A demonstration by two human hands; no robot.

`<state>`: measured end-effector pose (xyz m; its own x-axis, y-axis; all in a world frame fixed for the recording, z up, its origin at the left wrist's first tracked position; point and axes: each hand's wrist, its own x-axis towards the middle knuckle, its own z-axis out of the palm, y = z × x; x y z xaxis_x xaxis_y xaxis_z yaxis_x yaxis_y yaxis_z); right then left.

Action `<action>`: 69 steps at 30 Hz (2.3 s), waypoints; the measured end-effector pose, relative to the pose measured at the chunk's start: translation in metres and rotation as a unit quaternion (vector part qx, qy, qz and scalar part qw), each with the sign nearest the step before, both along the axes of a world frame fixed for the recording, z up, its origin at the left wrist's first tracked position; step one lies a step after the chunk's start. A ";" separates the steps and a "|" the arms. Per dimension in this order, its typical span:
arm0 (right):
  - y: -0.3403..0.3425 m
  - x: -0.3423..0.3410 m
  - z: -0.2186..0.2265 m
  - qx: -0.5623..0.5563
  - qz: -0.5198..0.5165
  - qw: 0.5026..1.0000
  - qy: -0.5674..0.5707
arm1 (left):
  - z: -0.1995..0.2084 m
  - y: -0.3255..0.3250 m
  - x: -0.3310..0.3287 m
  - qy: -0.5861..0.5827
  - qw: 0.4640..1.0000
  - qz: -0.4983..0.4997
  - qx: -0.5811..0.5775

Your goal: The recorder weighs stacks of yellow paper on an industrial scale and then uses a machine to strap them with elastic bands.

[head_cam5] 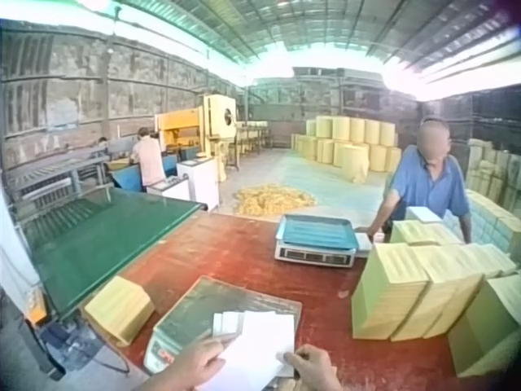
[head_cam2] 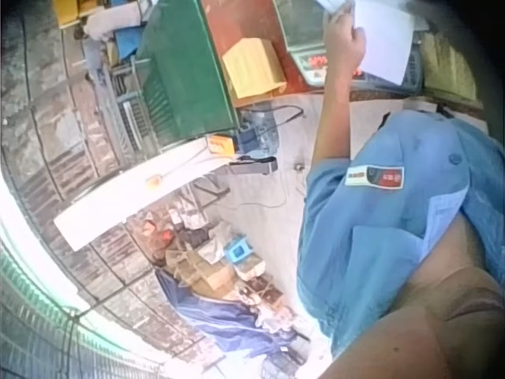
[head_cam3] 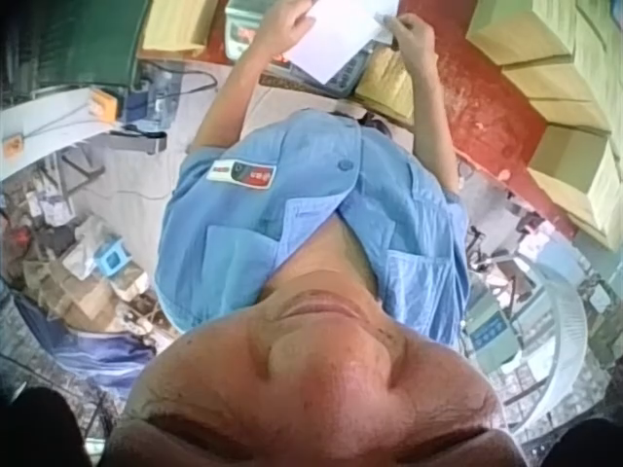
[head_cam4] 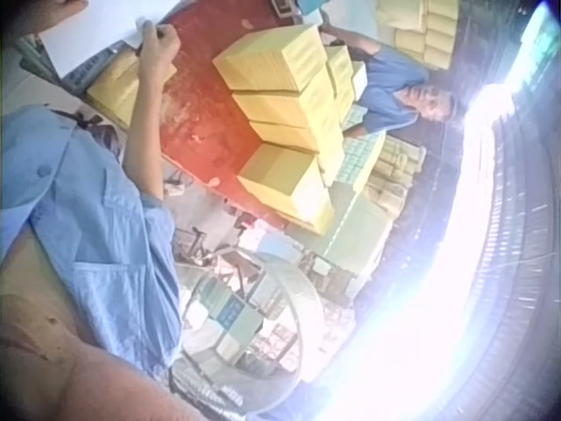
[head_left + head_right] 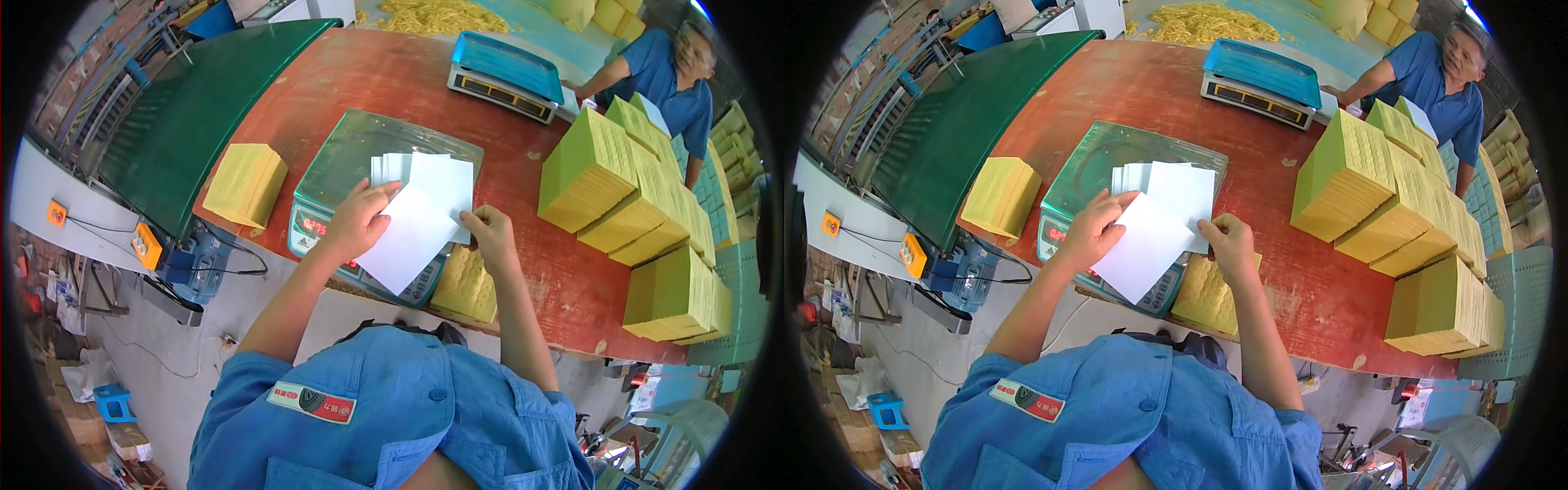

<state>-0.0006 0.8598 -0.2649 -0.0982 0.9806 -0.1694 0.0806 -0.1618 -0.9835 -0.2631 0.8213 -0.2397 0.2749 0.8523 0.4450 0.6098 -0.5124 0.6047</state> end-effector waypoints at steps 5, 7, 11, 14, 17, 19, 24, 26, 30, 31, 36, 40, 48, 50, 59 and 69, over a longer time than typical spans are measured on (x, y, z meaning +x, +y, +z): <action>-0.003 0.035 -0.007 0.048 -0.119 0.988 0.083 | 0.007 0.002 -0.005 -0.266 0.942 0.035 -0.201; -0.008 0.050 -0.013 0.127 -0.166 0.977 0.042 | 0.015 -0.003 -0.006 -0.344 0.911 0.058 -0.221; -0.033 0.080 -0.018 0.217 -0.234 0.947 -0.021 | 0.042 -0.011 0.014 -0.402 0.892 0.065 -0.196; -0.069 0.115 -0.020 0.180 -0.284 0.941 -0.027 | 0.048 -0.013 0.057 -0.389 0.895 0.009 -0.218; -0.120 0.167 -0.035 0.143 -0.361 0.922 -0.018 | 0.049 -0.004 0.107 -0.256 0.910 -0.066 -0.321; -0.159 0.199 -0.047 0.130 -0.413 0.901 -0.024 | 0.061 -0.004 0.170 -0.256 0.885 -0.126 -0.369; -0.253 0.282 -0.065 0.073 -0.532 0.843 0.000 | 0.103 0.001 0.359 -0.376 0.769 -0.277 -0.437; -0.274 0.307 -0.065 0.061 -0.532 0.844 0.000 | 0.111 0.010 0.430 -0.392 0.759 -0.306 -0.419; -0.296 0.358 -0.090 0.033 -0.520 0.852 0.048 | 0.108 0.039 0.558 -0.374 0.784 -0.306 -0.389; -0.297 0.368 -0.090 0.033 -0.511 0.857 0.057 | 0.108 0.043 0.582 -0.379 0.796 -0.284 -0.377; -0.299 0.417 -0.084 0.039 -0.439 0.884 0.156 | 0.108 0.044 0.644 -0.298 0.856 -0.219 -0.361; -0.298 0.454 -0.078 0.014 -0.387 0.913 0.132 | 0.110 0.032 0.657 -0.211 0.915 -0.176 -0.295; -0.292 0.474 -0.082 0.019 -0.350 0.923 0.161 | 0.108 0.025 0.653 -0.105 0.964 -0.139 -0.200; -0.293 0.472 -0.086 0.014 -0.343 0.925 0.163 | 0.101 0.027 0.647 -0.087 0.981 -0.117 -0.129; -0.299 0.513 -0.089 0.046 -0.271 0.926 0.260 | 0.133 0.047 0.694 0.124 0.935 -0.283 0.172; -0.251 0.555 -0.080 0.168 -0.334 0.922 0.098 | 0.078 0.055 0.717 0.239 0.911 -0.284 0.178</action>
